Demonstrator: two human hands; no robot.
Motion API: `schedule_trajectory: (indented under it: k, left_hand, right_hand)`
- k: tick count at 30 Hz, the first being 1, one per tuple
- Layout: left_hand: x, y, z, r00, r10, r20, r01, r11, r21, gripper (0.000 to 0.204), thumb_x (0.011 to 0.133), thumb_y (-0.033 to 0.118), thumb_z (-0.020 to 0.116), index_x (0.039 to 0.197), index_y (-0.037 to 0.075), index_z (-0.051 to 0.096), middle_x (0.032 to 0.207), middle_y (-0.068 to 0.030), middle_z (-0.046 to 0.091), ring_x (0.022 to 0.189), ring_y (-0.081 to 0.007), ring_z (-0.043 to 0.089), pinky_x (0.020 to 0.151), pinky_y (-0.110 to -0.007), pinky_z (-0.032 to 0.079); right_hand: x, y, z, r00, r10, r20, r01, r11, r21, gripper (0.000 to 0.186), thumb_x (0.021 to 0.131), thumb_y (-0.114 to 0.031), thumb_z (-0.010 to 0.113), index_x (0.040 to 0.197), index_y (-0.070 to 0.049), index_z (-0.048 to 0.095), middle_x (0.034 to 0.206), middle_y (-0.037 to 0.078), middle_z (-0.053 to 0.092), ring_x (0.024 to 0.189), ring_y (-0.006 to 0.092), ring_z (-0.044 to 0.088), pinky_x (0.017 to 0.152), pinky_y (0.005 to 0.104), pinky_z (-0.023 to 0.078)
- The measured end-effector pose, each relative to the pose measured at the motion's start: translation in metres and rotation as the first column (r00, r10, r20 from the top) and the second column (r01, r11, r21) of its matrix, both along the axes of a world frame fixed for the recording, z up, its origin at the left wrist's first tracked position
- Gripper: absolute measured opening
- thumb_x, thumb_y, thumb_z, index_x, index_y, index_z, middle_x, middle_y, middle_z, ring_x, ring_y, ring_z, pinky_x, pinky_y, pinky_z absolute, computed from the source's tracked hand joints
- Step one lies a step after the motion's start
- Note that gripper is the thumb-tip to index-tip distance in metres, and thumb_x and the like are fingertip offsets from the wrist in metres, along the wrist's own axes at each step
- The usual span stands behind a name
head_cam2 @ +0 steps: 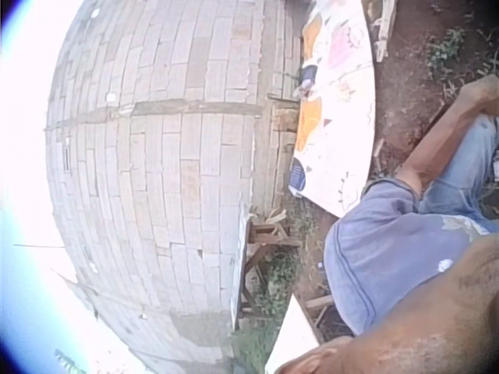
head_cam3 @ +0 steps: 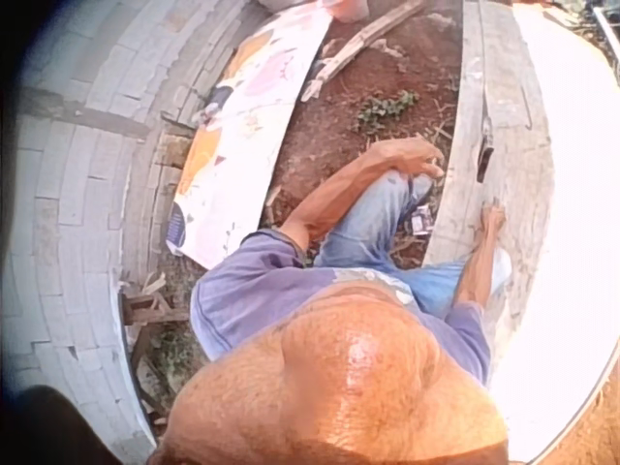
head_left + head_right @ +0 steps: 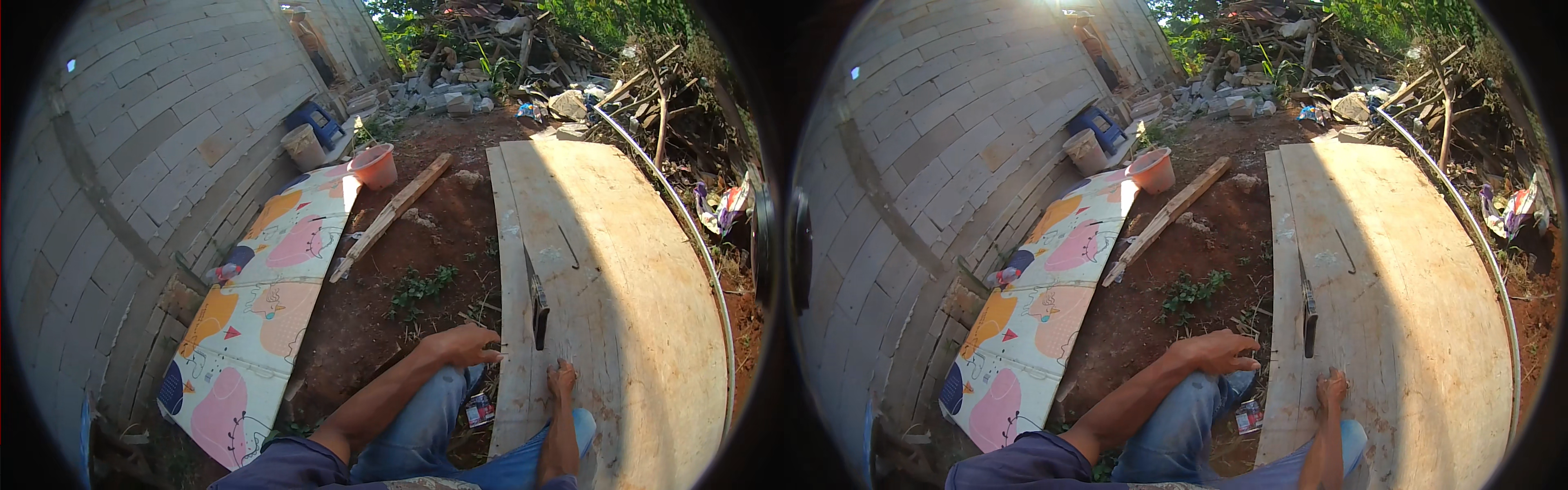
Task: The recorder is using a hand saw to cut a piece of wood.
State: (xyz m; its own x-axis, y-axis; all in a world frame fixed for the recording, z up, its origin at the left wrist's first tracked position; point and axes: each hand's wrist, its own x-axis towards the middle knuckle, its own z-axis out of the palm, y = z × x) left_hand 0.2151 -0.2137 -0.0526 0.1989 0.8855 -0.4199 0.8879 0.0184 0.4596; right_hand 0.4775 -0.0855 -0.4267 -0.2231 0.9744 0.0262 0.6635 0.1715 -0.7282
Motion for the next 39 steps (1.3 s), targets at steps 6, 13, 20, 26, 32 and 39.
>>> schedule_trajectory:
  k: [6,13,20,26,32,39]
  left_hand:
    - [0.011,-0.013,0.018,0.990,0.129,-0.053,-0.121,0.984,0.127,0.056,0.096,0.046,0.056,0.132,0.003,0.056,0.103,-0.0238,0.069,0.089,-0.0355,0.069,0.085,-0.046,0.051]
    - [0.019,-0.076,0.042,0.841,0.508,0.186,-0.536,0.828,0.164,0.048,0.094,0.039,0.060,0.127,0.004,0.060,0.108,-0.0209,0.068,0.106,-0.0365,0.064,0.093,-0.043,0.049]
    - [0.036,-0.136,0.008,0.955,0.298,0.019,-0.229,0.690,0.687,0.056,0.091,0.038,0.065,0.136,0.008,0.053,0.144,-0.0181,0.046,0.135,-0.0399,0.041,0.109,-0.050,0.035]
    - [0.015,-0.161,0.014,0.960,0.274,-0.056,-0.159,0.701,0.695,0.072,0.085,0.039,0.072,0.142,0.006,0.044,0.150,-0.0255,0.033,0.139,-0.0446,0.033,0.111,-0.053,0.031]
    - [0.006,-0.150,0.011,0.953,0.303,0.015,-0.227,0.680,0.697,0.069,0.082,0.037,0.073,0.139,0.007,0.048,0.148,-0.0223,0.038,0.135,-0.0412,0.039,0.109,-0.052,0.033]
    - [0.024,-0.134,0.011,0.849,0.528,0.025,-0.390,0.592,0.705,0.072,0.079,0.043,0.074,0.137,0.007,0.051,0.146,-0.0211,0.041,0.131,-0.0375,0.046,0.108,-0.050,0.036]
  right_hand:
    - [-0.014,-0.014,0.020,0.998,-0.053,-0.032,0.054,0.998,0.041,0.045,0.074,-0.026,0.071,0.111,0.001,0.069,0.106,0.027,0.066,0.100,0.0421,0.063,0.090,0.0467,0.050]
    - [-0.011,-0.011,0.023,0.999,-0.049,0.011,0.049,0.999,-0.021,0.046,0.075,-0.028,0.070,0.113,-0.002,0.069,0.107,0.025,0.066,0.101,0.0396,0.063,0.091,0.0461,0.049]
    - [-0.002,-0.001,0.000,0.994,-0.105,0.032,0.107,0.993,-0.045,0.039,0.076,-0.027,0.073,0.105,-0.001,0.069,0.097,0.021,0.065,0.094,0.0412,0.061,0.087,0.0472,0.049]
    - [-0.018,-0.007,0.010,0.988,-0.148,-0.035,0.151,0.983,0.105,0.040,0.077,-0.031,0.074,0.104,-0.002,0.068,0.100,0.020,0.062,0.095,0.0403,0.060,0.085,0.0462,0.048]
    - [-0.013,-0.010,0.006,0.986,-0.164,-0.016,0.164,0.981,0.102,0.044,0.077,-0.031,0.075,0.108,0.000,0.067,0.099,0.022,0.063,0.094,0.0407,0.060,0.083,0.0472,0.048]
    - [-0.011,-0.004,0.007,0.983,-0.169,-0.077,0.172,0.984,0.040,0.040,0.081,-0.029,0.070,0.108,0.000,0.067,0.103,0.022,0.064,0.099,0.0393,0.060,0.092,0.0473,0.044]
